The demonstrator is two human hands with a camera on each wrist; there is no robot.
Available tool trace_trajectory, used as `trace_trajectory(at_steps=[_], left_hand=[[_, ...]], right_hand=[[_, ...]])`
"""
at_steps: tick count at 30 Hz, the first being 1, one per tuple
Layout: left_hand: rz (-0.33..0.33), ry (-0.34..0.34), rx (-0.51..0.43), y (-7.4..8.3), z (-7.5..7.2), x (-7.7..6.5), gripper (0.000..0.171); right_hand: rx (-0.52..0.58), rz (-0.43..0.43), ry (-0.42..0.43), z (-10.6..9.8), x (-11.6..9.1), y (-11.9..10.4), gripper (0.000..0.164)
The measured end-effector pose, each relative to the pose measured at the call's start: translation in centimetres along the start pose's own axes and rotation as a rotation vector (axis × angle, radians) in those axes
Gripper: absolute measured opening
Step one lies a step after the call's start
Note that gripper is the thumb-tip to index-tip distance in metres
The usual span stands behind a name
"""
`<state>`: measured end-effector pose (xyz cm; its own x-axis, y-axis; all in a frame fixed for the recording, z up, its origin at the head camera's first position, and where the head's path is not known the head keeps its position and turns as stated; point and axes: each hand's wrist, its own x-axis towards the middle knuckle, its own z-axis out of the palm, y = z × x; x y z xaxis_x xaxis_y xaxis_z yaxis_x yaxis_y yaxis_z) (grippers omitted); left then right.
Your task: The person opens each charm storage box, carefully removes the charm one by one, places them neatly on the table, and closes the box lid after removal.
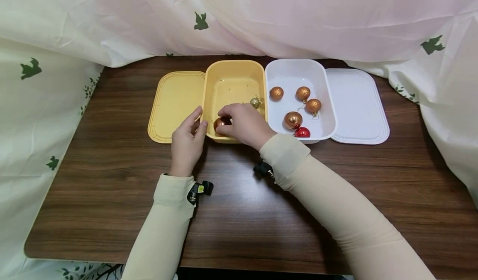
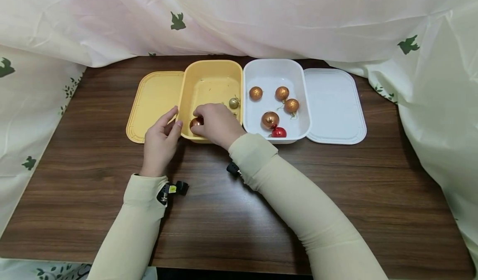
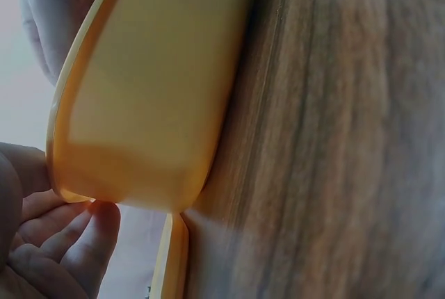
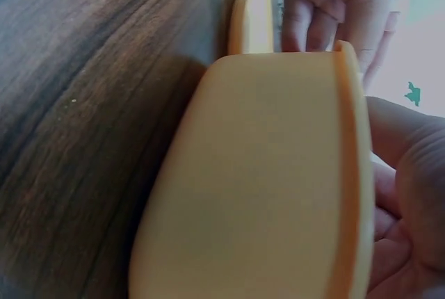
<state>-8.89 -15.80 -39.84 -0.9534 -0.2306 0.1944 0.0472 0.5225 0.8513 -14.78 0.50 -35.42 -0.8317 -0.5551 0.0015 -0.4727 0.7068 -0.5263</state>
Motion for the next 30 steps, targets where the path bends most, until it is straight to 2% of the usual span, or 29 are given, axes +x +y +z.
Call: trace_trajectory(at_steps=[12, 20, 23, 30], left_hand=[[-0.004, -0.051, -0.094, -0.6, -0.2, 0.3, 0.042], [-0.010, -0.140, -0.260, -1.0, -0.6, 0.4, 0.043], [-0.022, -0.168, -0.301, -0.4, -1.0, 0.4, 0.044], [-0.028, -0.192, -0.318, 1.8, -1.7, -0.1, 0.044]], right_hand=[[0.087, 0.009, 0.082, -1.0, -1.7, 0.0, 0.040], [0.156, -0.015, 0.161, -1.4, -3.4, 0.1, 0.039], [0.177, -0.038, 0.187, -1.4, -4.1, 0.1, 0.038], [0.238, -0.093, 0.247, -1.2, -5.7, -0.1, 0.037]])
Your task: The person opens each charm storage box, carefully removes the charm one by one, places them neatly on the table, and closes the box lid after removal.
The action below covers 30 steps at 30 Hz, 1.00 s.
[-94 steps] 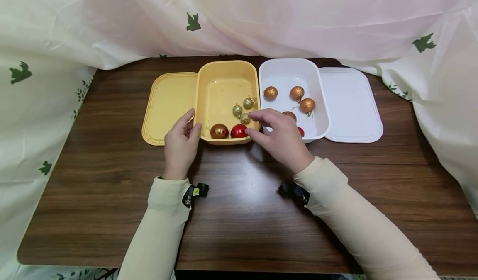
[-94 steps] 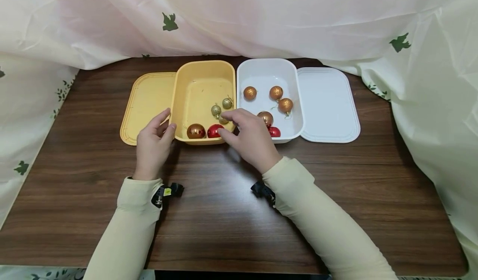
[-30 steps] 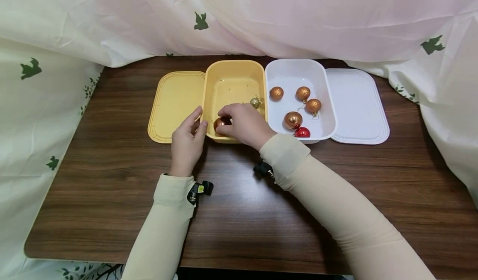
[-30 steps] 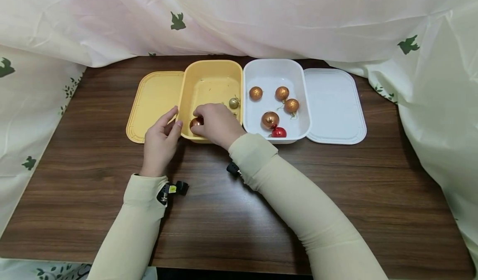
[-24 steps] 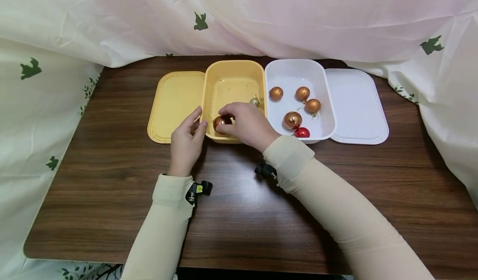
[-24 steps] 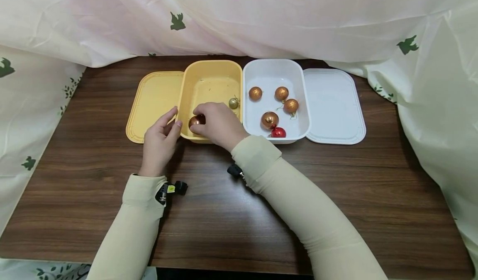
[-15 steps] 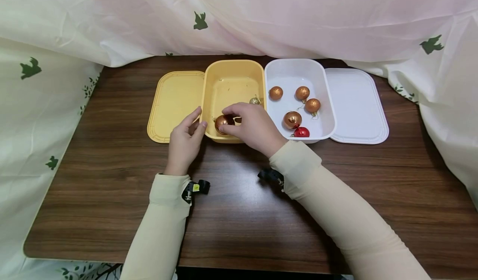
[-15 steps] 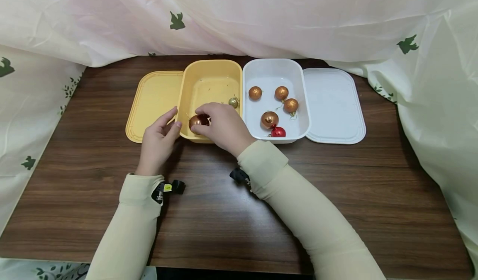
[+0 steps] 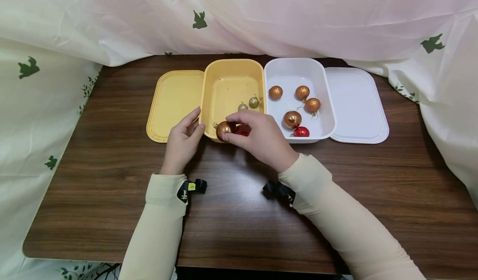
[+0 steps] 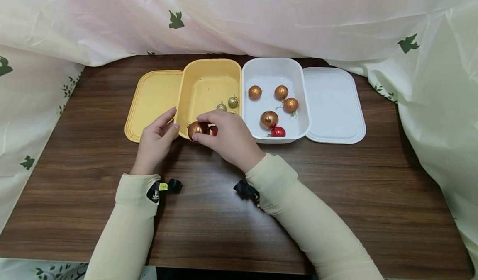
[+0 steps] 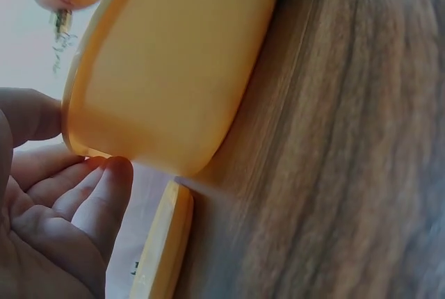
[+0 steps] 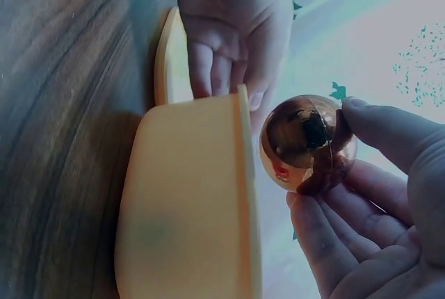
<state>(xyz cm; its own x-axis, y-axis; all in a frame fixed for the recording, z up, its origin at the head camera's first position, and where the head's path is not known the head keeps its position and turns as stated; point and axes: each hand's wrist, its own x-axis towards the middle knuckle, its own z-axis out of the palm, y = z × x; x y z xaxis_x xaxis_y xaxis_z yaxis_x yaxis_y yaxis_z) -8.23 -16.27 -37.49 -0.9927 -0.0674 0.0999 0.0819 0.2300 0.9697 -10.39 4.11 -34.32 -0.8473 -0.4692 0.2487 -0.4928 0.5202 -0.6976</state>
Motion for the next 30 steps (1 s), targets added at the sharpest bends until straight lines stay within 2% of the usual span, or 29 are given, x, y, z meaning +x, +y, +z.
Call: trace_trajectory(at_steps=[4, 12, 16, 21, 30], left_hand=[[0.003, -0.012, -0.019, -0.2, -0.1, 0.1, 0.045], [0.011, -0.025, -0.026, -3.1, -0.8, 0.7, 0.047], [0.000, -0.043, -0.053, -2.0, -0.8, 0.3, 0.048], [-0.022, -0.061, -0.051, -0.5, -0.7, -0.3, 0.047], [-0.012, -0.065, -0.049, -0.4, -0.5, -0.2, 0.048]], right_hand=[[0.049, -0.045, 0.021, 0.2, -0.9, -0.4, 0.036], [0.084, -0.143, 0.034, 1.8, -2.5, -0.4, 0.036], [0.097, -0.171, 0.004, 2.7, -3.2, -0.2, 0.034], [0.046, -0.177, -0.024, 3.8, -3.9, 0.2, 0.034], [-0.005, -0.169, -0.027, 4.8, -3.9, 1.0, 0.034]])
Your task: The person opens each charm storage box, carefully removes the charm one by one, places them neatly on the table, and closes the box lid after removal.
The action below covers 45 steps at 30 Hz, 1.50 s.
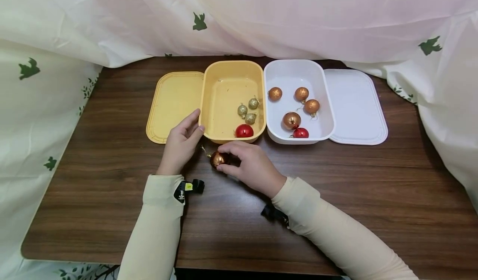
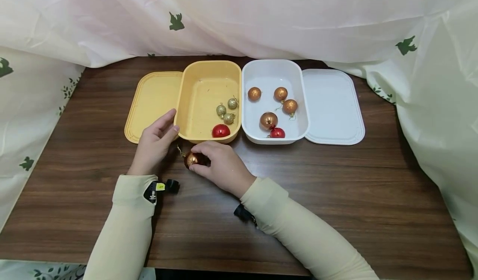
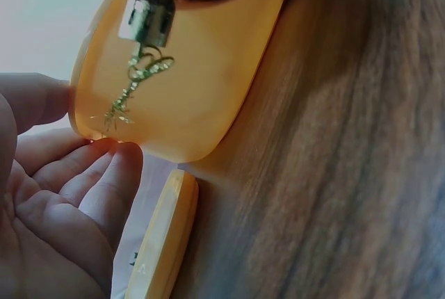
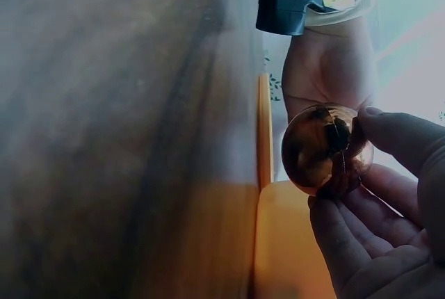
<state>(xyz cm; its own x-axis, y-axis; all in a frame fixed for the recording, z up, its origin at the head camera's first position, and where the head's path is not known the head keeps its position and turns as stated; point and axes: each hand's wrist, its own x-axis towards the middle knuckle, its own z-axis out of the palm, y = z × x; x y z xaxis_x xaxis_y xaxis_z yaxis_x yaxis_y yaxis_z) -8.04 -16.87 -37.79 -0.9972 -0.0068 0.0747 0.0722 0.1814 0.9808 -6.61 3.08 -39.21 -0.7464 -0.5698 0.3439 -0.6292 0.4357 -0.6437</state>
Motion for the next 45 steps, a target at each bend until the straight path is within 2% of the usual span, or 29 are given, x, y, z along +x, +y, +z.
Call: trace_trajectory(at_steps=[7, 15, 26, 34, 45], left_hand=[[0.006, -0.004, 0.026, 0.0, 0.1, 0.2, 0.048], [0.003, 0.001, 0.052, 0.1, 0.1, 0.1, 0.048], [-0.008, 0.003, 0.037, 0.2, 0.1, 0.0, 0.047], [-0.010, 0.003, 0.024, 0.3, 0.1, 0.0, 0.048], [-0.007, 0.004, 0.033, 0.3, 0.0, 0.0, 0.048]], right_hand=[[0.005, 0.017, -0.011, 0.1, 0.0, 0.3, 0.033], [-0.019, 0.073, -0.083, 0.2, 0.1, 0.3, 0.036], [-0.034, 0.098, -0.136, 0.2, 0.3, 0.1, 0.037], [-0.018, 0.088, -0.099, -0.2, 0.3, -0.1, 0.038], [0.017, -0.003, 0.023, -1.7, 0.8, -0.7, 0.035]])
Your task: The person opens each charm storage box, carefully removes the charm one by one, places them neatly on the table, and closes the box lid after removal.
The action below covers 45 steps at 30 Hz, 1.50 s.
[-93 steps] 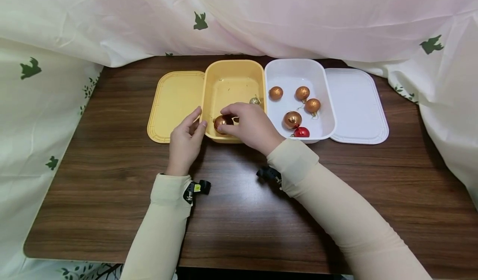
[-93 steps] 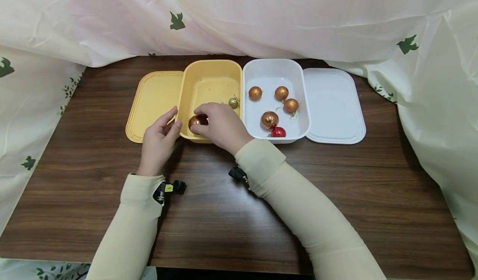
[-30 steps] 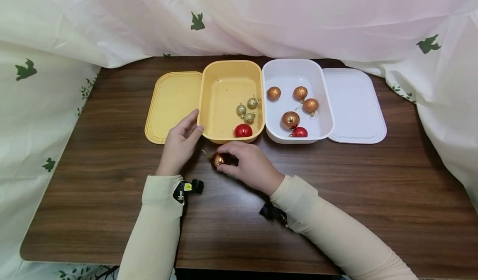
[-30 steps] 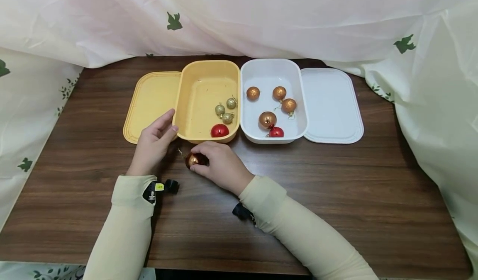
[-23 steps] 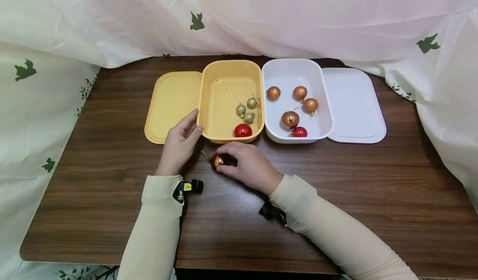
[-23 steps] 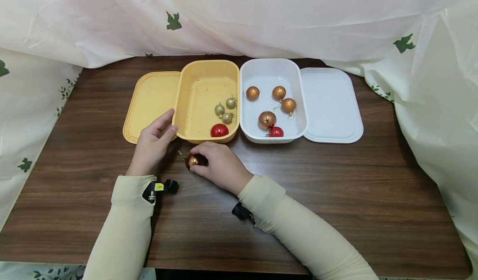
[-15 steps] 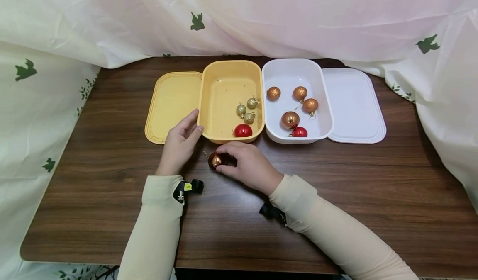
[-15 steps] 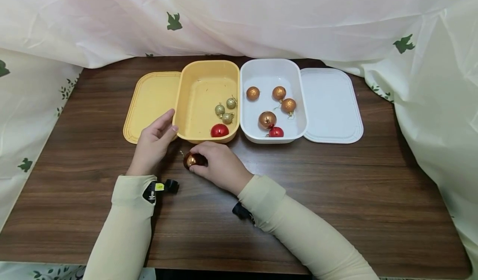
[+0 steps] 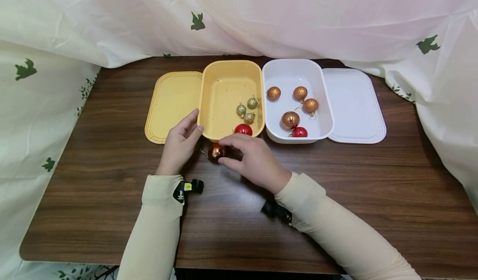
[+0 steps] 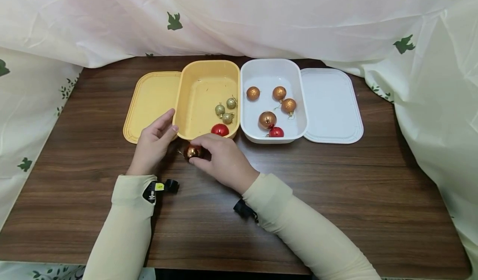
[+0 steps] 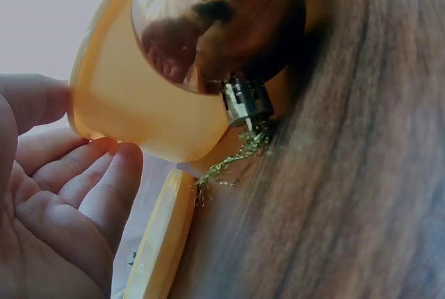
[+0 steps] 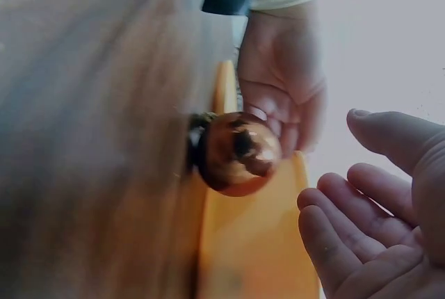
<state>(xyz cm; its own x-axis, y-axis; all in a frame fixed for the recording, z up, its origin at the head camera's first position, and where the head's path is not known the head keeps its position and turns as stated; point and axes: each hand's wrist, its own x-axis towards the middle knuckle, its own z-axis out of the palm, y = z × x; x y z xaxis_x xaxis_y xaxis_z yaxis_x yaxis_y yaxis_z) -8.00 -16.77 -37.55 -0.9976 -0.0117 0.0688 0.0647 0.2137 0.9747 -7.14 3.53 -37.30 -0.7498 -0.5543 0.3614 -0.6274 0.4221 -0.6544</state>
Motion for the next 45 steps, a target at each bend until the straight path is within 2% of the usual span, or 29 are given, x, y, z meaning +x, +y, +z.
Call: trace_trajectory(at_steps=[4, 8, 14, 19, 28, 33, 38, 45], left_hand=[[0.003, -0.005, 0.008, 0.0, 0.0, 0.2, 0.049], [0.003, -0.005, 0.016, 0.1, 0.1, 0.2, 0.048], [-0.012, -0.002, 0.056, 0.0, 0.0, -0.1, 0.048], [-0.015, 0.004, 0.067, -0.1, -0.2, -0.4, 0.047], [-0.004, -0.005, 0.051, -0.2, -0.1, -0.3, 0.047], [-0.003, -0.003, 0.049, -0.2, -0.1, -0.2, 0.047], [-0.002, 0.002, 0.058, -0.3, -0.1, -0.2, 0.047], [0.002, 0.003, 0.062, -0.3, 0.0, -0.2, 0.047]], right_hand=[[-0.040, -0.024, 0.053, -1.1, 0.7, -0.2, 0.033], [-0.070, 0.006, 0.051, -2.1, 1.4, -0.1, 0.033], [-0.108, 0.068, -0.019, -2.7, 2.3, 0.3, 0.033], [-0.197, 0.108, -0.093, -2.6, 3.2, 0.8, 0.033], [-0.380, 0.213, -0.279, -2.8, 4.9, 1.5, 0.030], [-0.407, 0.223, -0.336, -3.0, 5.6, 1.7, 0.026], [-0.422, 0.235, -0.383, -3.3, 6.2, 1.9, 0.005], [-0.450, 0.278, -0.443, -3.4, 6.7, 2.1, 0.016]])
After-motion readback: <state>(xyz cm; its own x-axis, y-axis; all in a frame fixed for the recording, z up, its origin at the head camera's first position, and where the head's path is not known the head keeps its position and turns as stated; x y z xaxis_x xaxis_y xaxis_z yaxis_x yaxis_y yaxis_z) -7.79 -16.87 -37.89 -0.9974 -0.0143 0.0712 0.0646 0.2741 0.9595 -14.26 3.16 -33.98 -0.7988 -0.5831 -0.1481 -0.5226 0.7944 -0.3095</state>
